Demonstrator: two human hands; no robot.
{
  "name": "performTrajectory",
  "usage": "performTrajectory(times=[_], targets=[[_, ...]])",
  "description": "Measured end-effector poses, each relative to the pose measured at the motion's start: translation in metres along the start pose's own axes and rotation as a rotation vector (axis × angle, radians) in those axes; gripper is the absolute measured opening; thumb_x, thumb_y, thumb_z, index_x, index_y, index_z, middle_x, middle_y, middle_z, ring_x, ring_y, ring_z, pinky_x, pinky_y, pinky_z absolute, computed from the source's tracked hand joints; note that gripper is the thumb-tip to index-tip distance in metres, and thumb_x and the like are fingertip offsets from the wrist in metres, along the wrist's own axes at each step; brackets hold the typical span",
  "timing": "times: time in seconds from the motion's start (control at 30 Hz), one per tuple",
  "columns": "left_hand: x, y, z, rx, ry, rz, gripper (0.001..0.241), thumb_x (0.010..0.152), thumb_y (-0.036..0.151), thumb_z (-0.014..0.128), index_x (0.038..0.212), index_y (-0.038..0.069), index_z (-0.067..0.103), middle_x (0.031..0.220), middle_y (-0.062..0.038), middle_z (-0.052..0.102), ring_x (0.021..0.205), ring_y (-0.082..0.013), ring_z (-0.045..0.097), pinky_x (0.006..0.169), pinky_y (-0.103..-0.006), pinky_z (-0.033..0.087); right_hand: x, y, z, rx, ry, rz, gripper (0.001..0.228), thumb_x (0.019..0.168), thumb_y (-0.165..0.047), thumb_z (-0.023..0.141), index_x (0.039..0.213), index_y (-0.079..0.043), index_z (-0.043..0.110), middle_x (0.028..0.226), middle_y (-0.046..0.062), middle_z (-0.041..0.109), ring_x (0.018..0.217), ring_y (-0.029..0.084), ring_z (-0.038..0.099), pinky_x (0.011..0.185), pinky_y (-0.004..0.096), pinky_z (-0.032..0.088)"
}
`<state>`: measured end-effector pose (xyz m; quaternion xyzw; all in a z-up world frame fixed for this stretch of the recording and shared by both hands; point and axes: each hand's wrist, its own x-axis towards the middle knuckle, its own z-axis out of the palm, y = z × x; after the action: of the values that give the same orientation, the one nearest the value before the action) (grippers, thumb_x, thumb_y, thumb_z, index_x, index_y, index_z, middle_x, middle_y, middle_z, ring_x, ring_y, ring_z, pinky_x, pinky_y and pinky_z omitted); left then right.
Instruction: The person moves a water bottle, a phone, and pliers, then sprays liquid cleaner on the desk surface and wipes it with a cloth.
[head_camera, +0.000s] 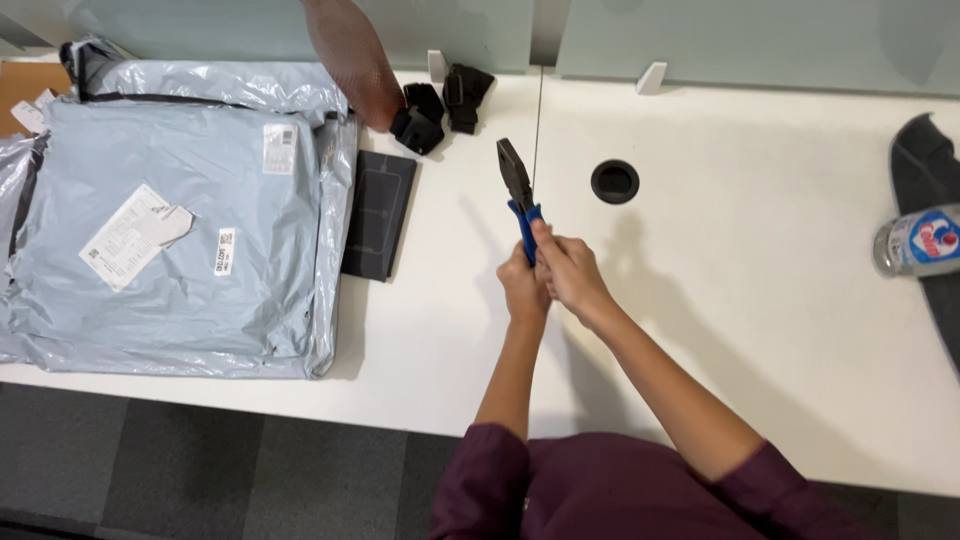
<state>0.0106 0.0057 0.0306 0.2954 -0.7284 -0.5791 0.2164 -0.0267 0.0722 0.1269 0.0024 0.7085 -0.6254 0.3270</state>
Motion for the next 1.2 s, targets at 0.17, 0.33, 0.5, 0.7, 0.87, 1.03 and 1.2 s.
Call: performTrajectory(times=[0.17, 0.33, 0.5, 0.7, 0.87, 1.03, 1.2], targets=[[0.004, 0.031, -0.037, 0.1, -0.418, 0.146, 0.036, 0.099, 0.028, 0.06, 0.115, -0.004, 0.063, 0.084, -0.017, 0.073, 0.069, -0.0242, 0.072, 0.066, -0.0389, 0.057, -0.024, -0.016, -0.027, 0.051, -0.02, -0.022, 0.056, 0.1, -0.053, 0.056, 0.065, -0.01, 0.048, 0.052, -0.007, 0.037, 0.041, 0.005, 0.027, 0.038, 0.026, 0.019], [0.016, 0.063, -0.09, -0.499, -0.554, -0.022, 0.063, 0.106, 0.04, 0.057, 0.15, -0.003, 0.049, 0.13, -0.02, 0.069, 0.114, -0.0274, 0.071, 0.095, -0.0368, 0.059, -0.036, -0.034, -0.05, -0.279, 0.146, -0.333, 0.053, 0.101, -0.047, 0.067, 0.07, -0.005, 0.063, 0.054, -0.006, 0.04, 0.047, 0.003, 0.032, 0.043, 0.026, 0.022], [0.017, 0.117, -0.084, -0.674, -0.204, 0.137, 0.055, 0.105, 0.022, 0.06, 0.15, -0.005, 0.047, 0.14, -0.02, 0.063, 0.131, -0.0313, 0.062, 0.11, -0.0413, 0.054, -0.05, -0.041, -0.038, -0.785, 0.476, -0.808, 0.029, 0.09, -0.032, 0.085, 0.08, -0.006, 0.077, 0.05, 0.0, 0.052, 0.04, 0.013, 0.041, 0.044, 0.029, 0.027], [0.0, 0.169, -0.089, -0.885, -0.004, -0.012, 0.039, 0.1, 0.007, 0.064, 0.132, -0.016, 0.058, 0.116, -0.031, 0.071, 0.108, -0.0343, 0.074, 0.09, -0.0422, 0.065, -0.074, -0.061, -0.02, -0.916, 0.604, -1.294, 0.028, 0.082, -0.028, 0.094, 0.095, -0.009, 0.078, 0.083, 0.004, 0.073, 0.075, 0.025, 0.065, 0.072, 0.037, 0.047], [-0.011, 0.176, -0.102, -0.846, -0.007, 0.058, 0.039, 0.101, 0.008, 0.065, 0.131, -0.016, 0.059, 0.113, -0.03, 0.073, 0.107, -0.0355, 0.075, 0.09, -0.0432, 0.066, -0.077, -0.084, -0.022, -1.085, 0.645, -1.315, 0.038, 0.068, -0.026, 0.094, 0.094, -0.008, 0.074, 0.084, 0.008, 0.072, 0.08, 0.028, 0.068, 0.089, 0.05, 0.048], [-0.01, 0.169, -0.113, -0.839, -0.11, 0.123, 0.042, 0.101, 0.01, 0.066, 0.134, -0.014, 0.058, 0.113, -0.03, 0.073, 0.11, -0.0384, 0.074, 0.093, -0.0465, 0.066, -0.069, -0.082, -0.032, -1.081, 0.554, -1.111, 0.033, 0.072, -0.02, 0.09, 0.091, -0.005, 0.068, 0.068, 0.003, 0.064, 0.061, 0.017, 0.062, 0.069, 0.039, 0.048], [-0.008, 0.161, -0.12, -0.912, -0.226, 0.189, 0.045, 0.101, 0.01, 0.07, 0.138, -0.011, 0.056, 0.12, -0.029, 0.072, 0.115, -0.0388, 0.072, 0.102, -0.0502, 0.063, -0.065, -0.07, -0.042, -1.05, 0.522, -1.11, 0.031, 0.067, -0.021, 0.086, 0.078, -0.008, 0.06, 0.054, 0.002, 0.053, 0.045, 0.016, 0.052, 0.046, 0.029, 0.04]])
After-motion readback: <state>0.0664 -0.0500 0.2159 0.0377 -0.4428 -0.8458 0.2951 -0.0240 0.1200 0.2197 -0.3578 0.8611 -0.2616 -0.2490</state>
